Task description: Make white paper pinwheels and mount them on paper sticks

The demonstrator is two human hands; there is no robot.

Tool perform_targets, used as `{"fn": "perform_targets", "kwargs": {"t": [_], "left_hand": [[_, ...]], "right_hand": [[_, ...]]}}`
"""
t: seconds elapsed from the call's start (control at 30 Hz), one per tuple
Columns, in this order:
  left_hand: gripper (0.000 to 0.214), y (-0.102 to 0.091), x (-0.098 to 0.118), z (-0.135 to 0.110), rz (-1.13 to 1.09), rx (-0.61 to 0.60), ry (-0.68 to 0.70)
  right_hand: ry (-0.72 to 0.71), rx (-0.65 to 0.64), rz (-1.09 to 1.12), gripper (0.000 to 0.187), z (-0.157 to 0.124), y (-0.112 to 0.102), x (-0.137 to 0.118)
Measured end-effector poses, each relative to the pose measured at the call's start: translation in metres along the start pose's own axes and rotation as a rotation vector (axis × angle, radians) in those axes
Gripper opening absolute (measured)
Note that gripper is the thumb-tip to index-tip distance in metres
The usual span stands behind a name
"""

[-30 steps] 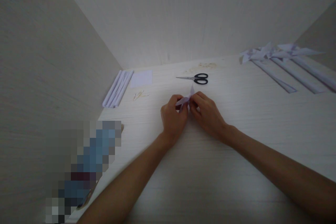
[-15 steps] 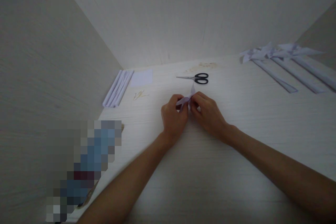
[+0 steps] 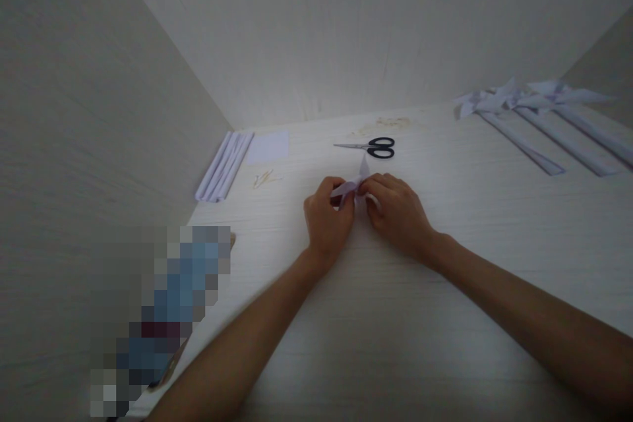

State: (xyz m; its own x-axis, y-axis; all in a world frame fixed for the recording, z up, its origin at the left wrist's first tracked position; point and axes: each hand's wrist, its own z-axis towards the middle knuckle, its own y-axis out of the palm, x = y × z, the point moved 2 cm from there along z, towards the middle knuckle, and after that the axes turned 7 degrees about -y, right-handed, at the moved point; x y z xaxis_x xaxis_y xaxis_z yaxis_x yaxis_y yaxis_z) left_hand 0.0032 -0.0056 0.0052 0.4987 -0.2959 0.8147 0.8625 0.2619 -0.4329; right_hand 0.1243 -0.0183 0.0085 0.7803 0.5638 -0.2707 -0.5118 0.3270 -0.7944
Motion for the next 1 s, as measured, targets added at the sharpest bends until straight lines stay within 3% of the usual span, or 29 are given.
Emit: {"fn": "perform_targets", "kwargs": {"t": [0.17, 0.37, 0.7, 1.0], "left_hand": [[0.007, 0.0, 0.0, 0.001, -0.051, 0.004, -0.015], [0.01, 0.0, -0.001, 0.003, -0.176, -0.032, -0.079], [0.016, -0.001, -0.005, 0.01, -0.33, -0.049, -0.246], [0.017, -0.002, -0.004, 0.01, -0.365, -0.051, -0.308]], "right_hand": [[-0.031, 0.005, -0.06, 0.022, 0.0, -0.002, 0.003], [-0.009, -0.002, 0.026, 0.02, 0.0, -0.004, 0.006], [-0.035, 0.173, 0.329, 0.014, 0.001, -0.004, 0.019], [0.069, 0.238, 0.381, 0.007, 0.001, -0.007, 0.025]]}}
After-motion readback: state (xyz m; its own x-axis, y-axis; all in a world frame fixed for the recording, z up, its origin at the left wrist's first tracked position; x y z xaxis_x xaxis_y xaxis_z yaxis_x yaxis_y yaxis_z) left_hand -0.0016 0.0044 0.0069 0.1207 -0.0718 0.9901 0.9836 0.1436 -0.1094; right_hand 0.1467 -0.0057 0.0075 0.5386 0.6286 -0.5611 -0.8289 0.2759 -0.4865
